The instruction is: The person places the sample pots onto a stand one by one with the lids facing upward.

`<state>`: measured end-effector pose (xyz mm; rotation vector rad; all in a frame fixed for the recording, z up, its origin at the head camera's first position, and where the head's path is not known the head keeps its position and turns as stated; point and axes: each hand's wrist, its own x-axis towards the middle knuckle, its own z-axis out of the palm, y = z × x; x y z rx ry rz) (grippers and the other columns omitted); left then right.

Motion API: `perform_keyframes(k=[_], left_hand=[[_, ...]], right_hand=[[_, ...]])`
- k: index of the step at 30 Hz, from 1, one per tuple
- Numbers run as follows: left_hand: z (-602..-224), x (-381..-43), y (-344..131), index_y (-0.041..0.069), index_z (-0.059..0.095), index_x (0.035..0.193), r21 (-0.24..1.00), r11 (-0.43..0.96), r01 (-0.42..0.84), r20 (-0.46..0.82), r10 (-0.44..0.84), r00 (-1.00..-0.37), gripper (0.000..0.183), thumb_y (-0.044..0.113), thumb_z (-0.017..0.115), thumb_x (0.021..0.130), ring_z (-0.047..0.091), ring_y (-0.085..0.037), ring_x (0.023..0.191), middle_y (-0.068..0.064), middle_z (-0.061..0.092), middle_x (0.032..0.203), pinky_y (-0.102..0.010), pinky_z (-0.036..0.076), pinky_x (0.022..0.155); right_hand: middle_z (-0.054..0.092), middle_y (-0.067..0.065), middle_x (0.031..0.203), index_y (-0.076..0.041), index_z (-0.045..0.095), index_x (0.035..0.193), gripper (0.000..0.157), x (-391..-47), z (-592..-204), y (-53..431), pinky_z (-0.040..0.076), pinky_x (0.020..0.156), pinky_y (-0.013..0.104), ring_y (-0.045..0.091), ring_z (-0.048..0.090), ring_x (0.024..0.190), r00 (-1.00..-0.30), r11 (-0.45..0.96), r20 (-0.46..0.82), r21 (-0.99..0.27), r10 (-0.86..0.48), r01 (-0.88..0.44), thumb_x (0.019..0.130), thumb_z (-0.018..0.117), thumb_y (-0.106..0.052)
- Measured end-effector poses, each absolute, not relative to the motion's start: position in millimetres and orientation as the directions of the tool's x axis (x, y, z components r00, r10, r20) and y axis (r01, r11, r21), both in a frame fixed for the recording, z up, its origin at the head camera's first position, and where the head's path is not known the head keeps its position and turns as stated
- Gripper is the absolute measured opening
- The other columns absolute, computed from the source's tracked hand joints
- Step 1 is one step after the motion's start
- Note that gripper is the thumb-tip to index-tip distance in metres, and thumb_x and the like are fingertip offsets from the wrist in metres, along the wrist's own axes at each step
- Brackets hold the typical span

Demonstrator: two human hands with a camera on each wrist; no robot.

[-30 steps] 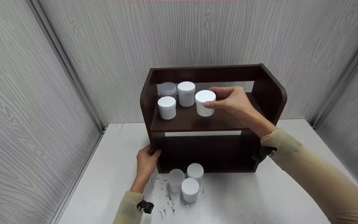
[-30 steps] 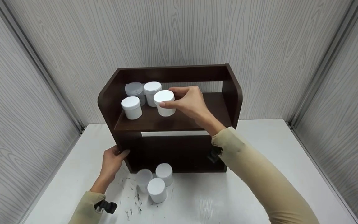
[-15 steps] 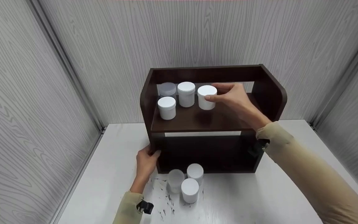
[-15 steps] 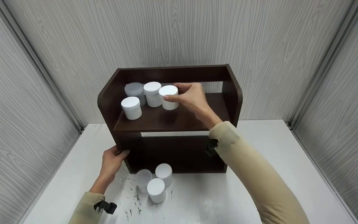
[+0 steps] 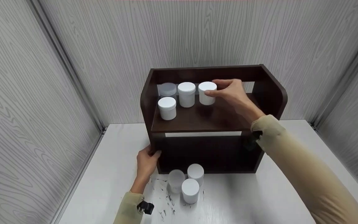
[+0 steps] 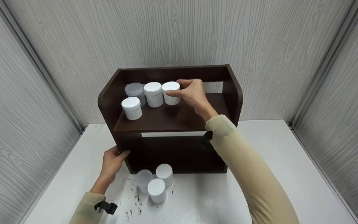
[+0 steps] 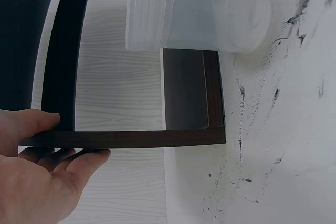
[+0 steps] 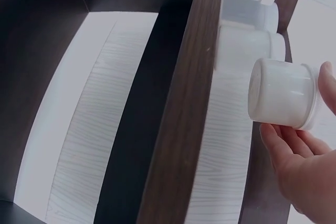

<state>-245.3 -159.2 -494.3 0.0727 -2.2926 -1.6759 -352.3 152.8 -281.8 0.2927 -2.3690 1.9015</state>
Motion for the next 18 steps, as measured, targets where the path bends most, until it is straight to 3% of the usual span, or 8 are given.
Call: perform_keyframes(k=[7, 18], left_hand=[[-495, -245, -159, -0.013, 0.062, 0.136, 0.940, 0.312, 0.142, 0.217, -0.220, -0.951, 0.042, 0.005, 0.068, 0.099, 0.070, -0.035, 0.114, -0.026, 0.071, 0.123, -0.046, 0.056, 0.095], [-494, -246, -157, -0.013, 0.063, 0.135, 0.938, 0.318, 0.141, 0.219, -0.226, -0.949, 0.042, 0.004, 0.070, 0.097, 0.069, -0.037, 0.115, -0.028, 0.070, 0.124, -0.048, 0.056, 0.096]], right_hand=[[0.063, 0.019, 0.143, 0.004, 0.064, 0.141, 0.072, -362, -284, 152, 0.050, 0.105, 0.035, 0.026, 0.060, 0.129, -0.981, 0.217, 0.164, -0.959, -0.108, -0.184, 0.080, 0.095, -0.017], [0.066, 0.017, 0.139, 0.004, 0.065, 0.140, 0.070, -375, -287, 157, 0.054, 0.097, 0.030, 0.021, 0.063, 0.121, -0.972, 0.256, 0.182, -0.942, -0.147, -0.216, 0.080, 0.095, -0.016]])
